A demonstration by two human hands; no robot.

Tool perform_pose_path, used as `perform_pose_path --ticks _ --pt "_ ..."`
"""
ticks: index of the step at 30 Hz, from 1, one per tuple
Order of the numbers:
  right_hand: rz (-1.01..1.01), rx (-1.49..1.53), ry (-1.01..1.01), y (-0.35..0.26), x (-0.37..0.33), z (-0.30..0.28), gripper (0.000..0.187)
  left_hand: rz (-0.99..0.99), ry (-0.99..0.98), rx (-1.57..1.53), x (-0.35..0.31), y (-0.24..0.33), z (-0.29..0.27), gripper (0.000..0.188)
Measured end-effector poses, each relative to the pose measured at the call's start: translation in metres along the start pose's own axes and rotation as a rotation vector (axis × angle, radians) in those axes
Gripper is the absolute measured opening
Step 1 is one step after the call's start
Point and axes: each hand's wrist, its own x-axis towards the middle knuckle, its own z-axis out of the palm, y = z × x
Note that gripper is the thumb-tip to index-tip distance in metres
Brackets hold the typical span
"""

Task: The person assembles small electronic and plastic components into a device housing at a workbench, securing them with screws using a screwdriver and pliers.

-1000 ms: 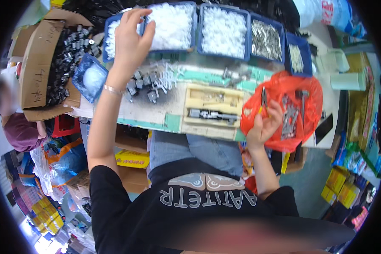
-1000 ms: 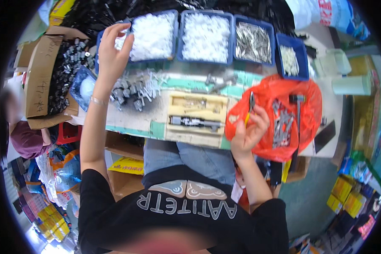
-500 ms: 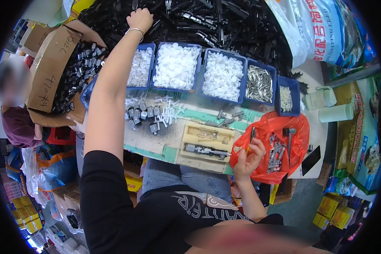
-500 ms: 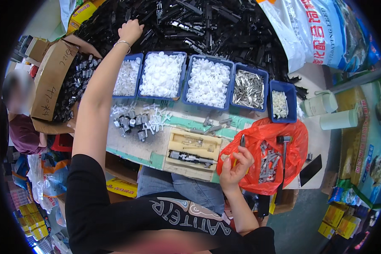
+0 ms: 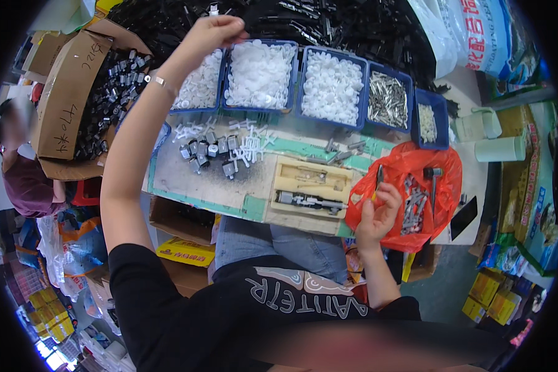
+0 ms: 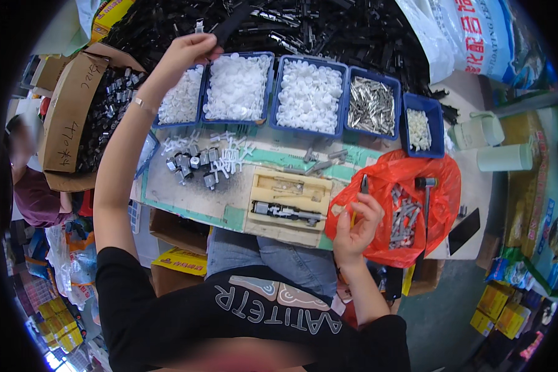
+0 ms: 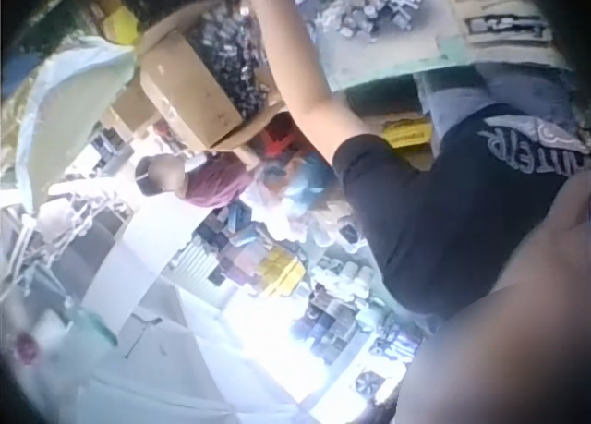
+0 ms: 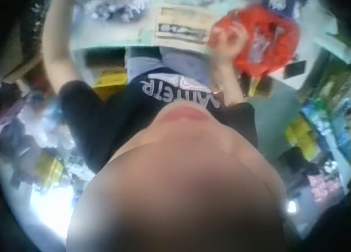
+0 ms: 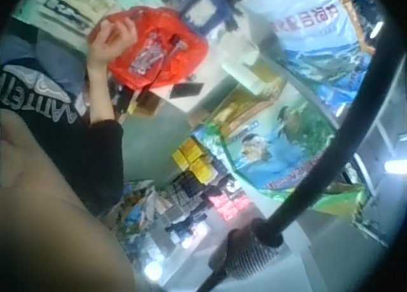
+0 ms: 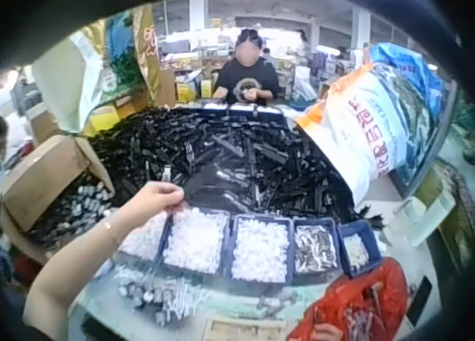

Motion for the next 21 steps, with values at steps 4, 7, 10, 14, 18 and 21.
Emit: perform_pose_path --ticks 4,7,10,14,18,21 --pt "0.058 -0.034 -0.220 -0.027 0.031 -0.007 0.033 -0.123 -0.334 -0.308 -0.079 0.034 0.069 0.030" --pt "0.081 0.069 -0.331 -0.050 0.057 0.015 0.040 -0.174 -0.480 -0.450 -0.128 0.050 0.108 0.028" --pt "0.358 0.476 -0.347 -0.058 0.058 0.031 0.031 -0.227 -0.580 -0.506 -0.170 0.046 0.147 0.026" --pt "0.540 0.513 -0.462 -0.066 0.055 0.005 0.020 0.508 0.010 0.168 -0.212 0.040 0.170 0.028" --pt "0.556 0.188 -0.995 -0.068 0.039 -0.013 0.023 0.932 0.055 0.497 -0.235 0.030 0.168 0.031" --pt "0.592 0.141 -1.122 -0.067 0.027 -0.015 0.028 0.901 -0.152 0.447 -0.252 0.019 0.173 0.035"
